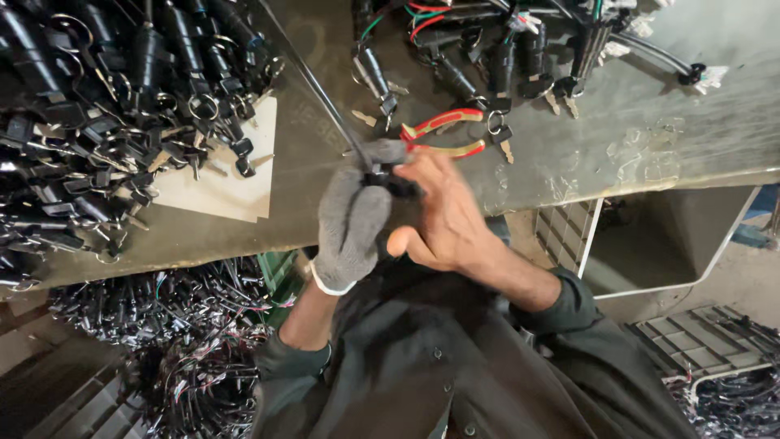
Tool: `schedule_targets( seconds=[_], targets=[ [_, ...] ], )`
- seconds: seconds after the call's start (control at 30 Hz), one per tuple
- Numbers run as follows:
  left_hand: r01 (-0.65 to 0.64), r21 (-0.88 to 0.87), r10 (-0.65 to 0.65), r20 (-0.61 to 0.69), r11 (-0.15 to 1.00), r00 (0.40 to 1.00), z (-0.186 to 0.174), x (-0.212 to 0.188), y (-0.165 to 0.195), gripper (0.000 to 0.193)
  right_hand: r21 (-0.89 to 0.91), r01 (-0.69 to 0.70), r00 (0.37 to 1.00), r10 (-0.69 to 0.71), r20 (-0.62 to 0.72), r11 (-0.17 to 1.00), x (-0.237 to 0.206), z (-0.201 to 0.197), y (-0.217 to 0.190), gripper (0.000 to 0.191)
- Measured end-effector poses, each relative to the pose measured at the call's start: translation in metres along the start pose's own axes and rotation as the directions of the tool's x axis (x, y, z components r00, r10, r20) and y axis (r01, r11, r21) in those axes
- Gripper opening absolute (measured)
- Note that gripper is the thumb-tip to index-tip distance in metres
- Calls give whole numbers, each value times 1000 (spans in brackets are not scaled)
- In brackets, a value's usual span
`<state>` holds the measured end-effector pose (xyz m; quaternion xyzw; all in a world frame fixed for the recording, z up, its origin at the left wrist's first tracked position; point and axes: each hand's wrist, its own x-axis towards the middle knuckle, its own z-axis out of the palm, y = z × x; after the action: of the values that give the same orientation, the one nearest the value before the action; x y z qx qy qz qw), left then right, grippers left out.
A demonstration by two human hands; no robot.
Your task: The person holds a black cable against the workbench and uses red-handled pliers to cut and strip insulation from its ends, working on one cable at a time and setting processed cables aside among piles of similar wire harnesses.
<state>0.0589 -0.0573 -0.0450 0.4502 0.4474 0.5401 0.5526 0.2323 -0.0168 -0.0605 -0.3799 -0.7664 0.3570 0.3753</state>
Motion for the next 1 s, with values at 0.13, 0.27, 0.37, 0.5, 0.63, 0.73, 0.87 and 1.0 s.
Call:
schedule_targets(
  seconds=[0.13, 0.27, 0.37, 0.5, 0.63, 0.73, 0.87, 1.0],
  targets=[
    [75, 27, -70, -136, 997, 988, -8, -8, -8, 36, -469, 119, 991, -76, 109, 875, 24, -29, 9, 73],
    [-286, 353, 311, -14, 891, 950, -13, -11, -5, 24, -738, 244, 968, -108, 228, 629, 24, -28, 17, 57],
    [-136, 159, 144, -36, 978, 989, -13, -12, 5, 21, -608, 72, 991, 9, 130, 791, 19, -32, 20, 53],
    [-136, 163, 123, 89, 977, 988, -11, -15, 22, 21, 482, -306, 952, 270, 144, 821, 15, -42, 19, 24],
    [1, -80, 3, 59, 997, 998, 3, -26, 34, 35, 296, -128, 966, 52, 252, 946, 16, -38, 14, 29],
    [34, -98, -36, -14, 995, 999, 13, -34, 39, 48, -105, 101, 984, -84, 158, 989, 19, -32, 8, 26],
    [231, -127, -233, -1, 965, 972, 15, -34, 43, 55, -204, 234, 963, -199, 180, 950, 24, -30, 5, 36],
    [220, -90, -213, 81, 971, 974, 5, -24, 49, 59, -413, 228, 964, -146, 221, 882, 29, -28, 8, 42]
  ],
)
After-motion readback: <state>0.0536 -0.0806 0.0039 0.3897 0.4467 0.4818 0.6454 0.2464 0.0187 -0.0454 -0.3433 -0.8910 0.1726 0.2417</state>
